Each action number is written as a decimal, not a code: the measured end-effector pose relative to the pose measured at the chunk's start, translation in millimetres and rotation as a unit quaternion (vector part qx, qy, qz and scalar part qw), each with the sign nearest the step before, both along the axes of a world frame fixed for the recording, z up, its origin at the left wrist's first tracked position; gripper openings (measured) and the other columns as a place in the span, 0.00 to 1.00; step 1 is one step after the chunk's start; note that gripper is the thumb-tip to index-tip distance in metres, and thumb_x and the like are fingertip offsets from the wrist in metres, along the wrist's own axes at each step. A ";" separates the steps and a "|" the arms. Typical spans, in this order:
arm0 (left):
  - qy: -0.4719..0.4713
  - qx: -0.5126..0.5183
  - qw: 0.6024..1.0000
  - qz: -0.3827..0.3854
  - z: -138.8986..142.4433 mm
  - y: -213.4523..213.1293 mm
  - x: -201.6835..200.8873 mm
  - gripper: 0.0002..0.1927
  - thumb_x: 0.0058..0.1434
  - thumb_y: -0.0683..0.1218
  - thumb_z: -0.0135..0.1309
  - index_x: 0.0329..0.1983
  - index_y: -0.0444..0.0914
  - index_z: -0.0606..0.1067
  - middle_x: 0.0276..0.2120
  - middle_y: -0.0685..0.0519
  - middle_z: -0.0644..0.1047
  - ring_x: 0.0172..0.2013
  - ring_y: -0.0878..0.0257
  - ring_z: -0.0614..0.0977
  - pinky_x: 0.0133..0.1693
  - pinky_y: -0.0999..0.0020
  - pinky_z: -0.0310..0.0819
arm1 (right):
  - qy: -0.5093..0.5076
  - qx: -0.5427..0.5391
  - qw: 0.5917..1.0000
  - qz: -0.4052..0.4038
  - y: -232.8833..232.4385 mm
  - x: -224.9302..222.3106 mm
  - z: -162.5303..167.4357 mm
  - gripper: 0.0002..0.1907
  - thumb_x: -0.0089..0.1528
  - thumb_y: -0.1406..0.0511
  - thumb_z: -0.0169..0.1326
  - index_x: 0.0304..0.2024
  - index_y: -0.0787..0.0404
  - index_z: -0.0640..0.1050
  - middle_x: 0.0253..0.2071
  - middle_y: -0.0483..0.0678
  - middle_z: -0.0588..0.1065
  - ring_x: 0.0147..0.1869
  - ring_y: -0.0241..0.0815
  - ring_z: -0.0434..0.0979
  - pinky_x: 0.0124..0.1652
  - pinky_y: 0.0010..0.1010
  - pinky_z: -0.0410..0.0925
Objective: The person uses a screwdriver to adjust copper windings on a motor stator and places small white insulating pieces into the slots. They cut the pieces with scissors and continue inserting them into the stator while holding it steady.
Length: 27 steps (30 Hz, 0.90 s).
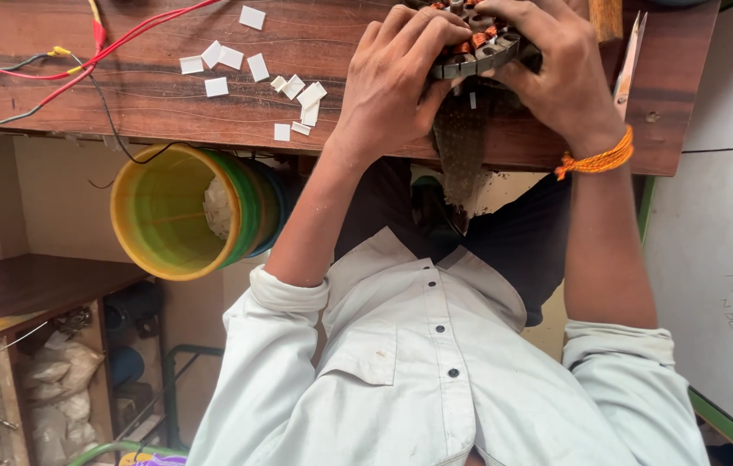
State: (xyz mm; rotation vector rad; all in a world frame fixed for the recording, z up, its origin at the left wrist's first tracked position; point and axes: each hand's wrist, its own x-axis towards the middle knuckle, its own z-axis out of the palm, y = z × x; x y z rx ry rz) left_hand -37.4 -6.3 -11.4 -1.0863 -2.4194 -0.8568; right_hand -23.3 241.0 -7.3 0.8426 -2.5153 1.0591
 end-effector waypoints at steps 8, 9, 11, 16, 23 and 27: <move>-0.042 -0.004 0.999 0.031 4.4 11.8 6.1 0.25 0.58 0.38 0.63 0.57 0.43 0.68 0.54 0.58 0.73 0.58 0.58 0.73 0.52 0.57 0.63 | -0.025 0.031 0.999 -0.016 -6.4 7.8 16.7 0.20 0.64 0.72 0.65 0.59 0.65 0.77 0.55 0.56 0.78 0.60 0.54 0.78 0.60 0.42 0.69; -0.041 -0.006 0.999 0.035 1.6 13.3 6.8 0.25 0.58 0.37 0.63 0.57 0.42 0.68 0.54 0.58 0.73 0.58 0.58 0.73 0.52 0.57 0.63 | -0.012 0.045 0.999 -0.025 -7.7 8.8 14.9 0.20 0.64 0.73 0.64 0.58 0.65 0.77 0.54 0.56 0.79 0.59 0.53 0.79 0.60 0.43 0.68; -0.028 0.004 0.999 0.035 -6.1 15.5 4.4 0.25 0.59 0.37 0.63 0.57 0.42 0.68 0.56 0.58 0.73 0.59 0.58 0.72 0.53 0.58 0.63 | 0.028 0.053 0.996 -0.058 -13.7 11.1 9.1 0.19 0.63 0.72 0.65 0.55 0.66 0.76 0.55 0.56 0.78 0.60 0.55 0.77 0.59 0.43 0.68; -0.011 0.022 0.999 0.043 -21.3 13.4 -1.8 0.24 0.61 0.36 0.60 0.57 0.43 0.68 0.60 0.57 0.73 0.62 0.57 0.71 0.58 0.56 0.63 | 0.057 0.038 0.994 -0.088 -27.4 16.7 10.1 0.16 0.68 0.71 0.65 0.56 0.65 0.76 0.53 0.54 0.77 0.62 0.53 0.77 0.62 0.42 0.68; 0.092 0.032 0.992 0.076 -2.8 2.2 4.3 0.39 0.58 0.68 0.61 0.65 0.44 0.65 0.62 0.49 0.69 0.63 0.50 0.67 0.63 0.51 0.59 | 0.116 0.049 0.986 -0.105 -17.5 38.5 22.9 0.30 0.61 0.64 0.69 0.62 0.69 0.74 0.62 0.60 0.70 0.66 0.62 0.70 0.62 0.51 0.66; 0.045 0.034 0.982 0.183 -3.5 -80.2 39.8 0.33 0.61 0.68 0.62 0.61 0.44 0.73 0.60 0.54 0.73 0.61 0.51 0.71 0.63 0.54 0.66 | 0.009 -0.111 0.976 -0.187 28.6 105.2 -7.9 0.20 0.71 0.66 0.62 0.61 0.69 0.75 0.64 0.59 0.70 0.68 0.57 0.71 0.66 0.49 0.67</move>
